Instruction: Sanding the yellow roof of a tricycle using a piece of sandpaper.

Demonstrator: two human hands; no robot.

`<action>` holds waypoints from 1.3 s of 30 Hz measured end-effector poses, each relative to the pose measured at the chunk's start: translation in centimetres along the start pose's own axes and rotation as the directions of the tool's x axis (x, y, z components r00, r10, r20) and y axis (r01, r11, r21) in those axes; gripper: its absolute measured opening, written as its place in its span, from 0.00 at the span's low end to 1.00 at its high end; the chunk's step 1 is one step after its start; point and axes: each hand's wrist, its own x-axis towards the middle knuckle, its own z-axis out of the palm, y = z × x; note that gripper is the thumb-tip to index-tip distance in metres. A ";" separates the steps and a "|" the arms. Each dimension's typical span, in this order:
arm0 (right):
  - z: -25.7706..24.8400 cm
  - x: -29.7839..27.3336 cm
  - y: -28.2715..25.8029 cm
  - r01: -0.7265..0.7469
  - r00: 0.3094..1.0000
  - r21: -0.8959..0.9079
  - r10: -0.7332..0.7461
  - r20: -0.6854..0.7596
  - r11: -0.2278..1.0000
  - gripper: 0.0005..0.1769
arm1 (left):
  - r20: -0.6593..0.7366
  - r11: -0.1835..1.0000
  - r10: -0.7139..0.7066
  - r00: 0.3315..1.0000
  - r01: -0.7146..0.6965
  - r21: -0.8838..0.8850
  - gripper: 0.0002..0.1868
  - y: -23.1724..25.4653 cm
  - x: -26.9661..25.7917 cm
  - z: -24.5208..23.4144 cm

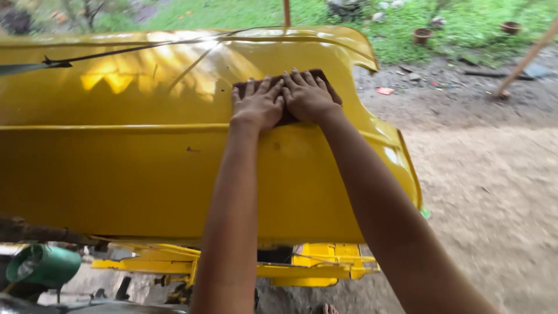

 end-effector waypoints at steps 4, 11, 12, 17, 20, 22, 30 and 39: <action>1.0 7.0 -1.6 0.113 0.993 -0.052 -0.112 0.018 0.992 0.35 | -0.020 0.994 -0.112 0.994 0.112 -0.003 0.33 -3.6 3.7 -1.2; 0.6 14.7 -4.8 0.248 0.965 -0.098 -0.238 0.108 0.964 0.31 | -0.026 0.959 -0.282 0.959 0.282 -0.030 0.33 -8.2 8.4 -3.0; 0.2 15.4 -5.1 0.259 0.962 -0.121 -0.244 0.123 0.958 0.30 | -0.031 0.956 -0.293 0.955 0.292 -0.032 0.32 -8.7 8.8 -3.2; 1.7 17.7 -4.7 0.299 0.950 -0.140 -0.282 0.132 0.944 0.31 | -0.028 0.943 -0.331 0.943 0.329 -0.040 0.33 -9.5 10.1 -3.1; 2.4 16.9 -4.1 0.306 0.952 -0.127 -0.299 0.074 0.944 0.31 | -0.015 0.942 -0.332 0.943 0.331 -0.044 0.33 -8.8 8.8 -2.6; 2.0 15.3 -4.2 0.302 0.953 -0.133 -0.298 0.044 0.944 0.31 | -0.012 0.940 -0.338 0.941 0.337 -0.052 0.33 -7.8 7.4 -2.4; 0.4 3.7 -6.2 0.241 0.969 -0.193 -0.223 0.107 0.951 0.34 | -0.042 0.973 -0.225 0.973 0.223 -0.061 0.32 -4.7 -2.9 -1.0; 0.1 -7.4 -12.9 0.082 0.996 -0.029 -0.081 0.042 0.996 0.37 | -0.127 0.988 -0.150 0.980 0.143 -0.061 0.32 -5.6 -14.4 2.3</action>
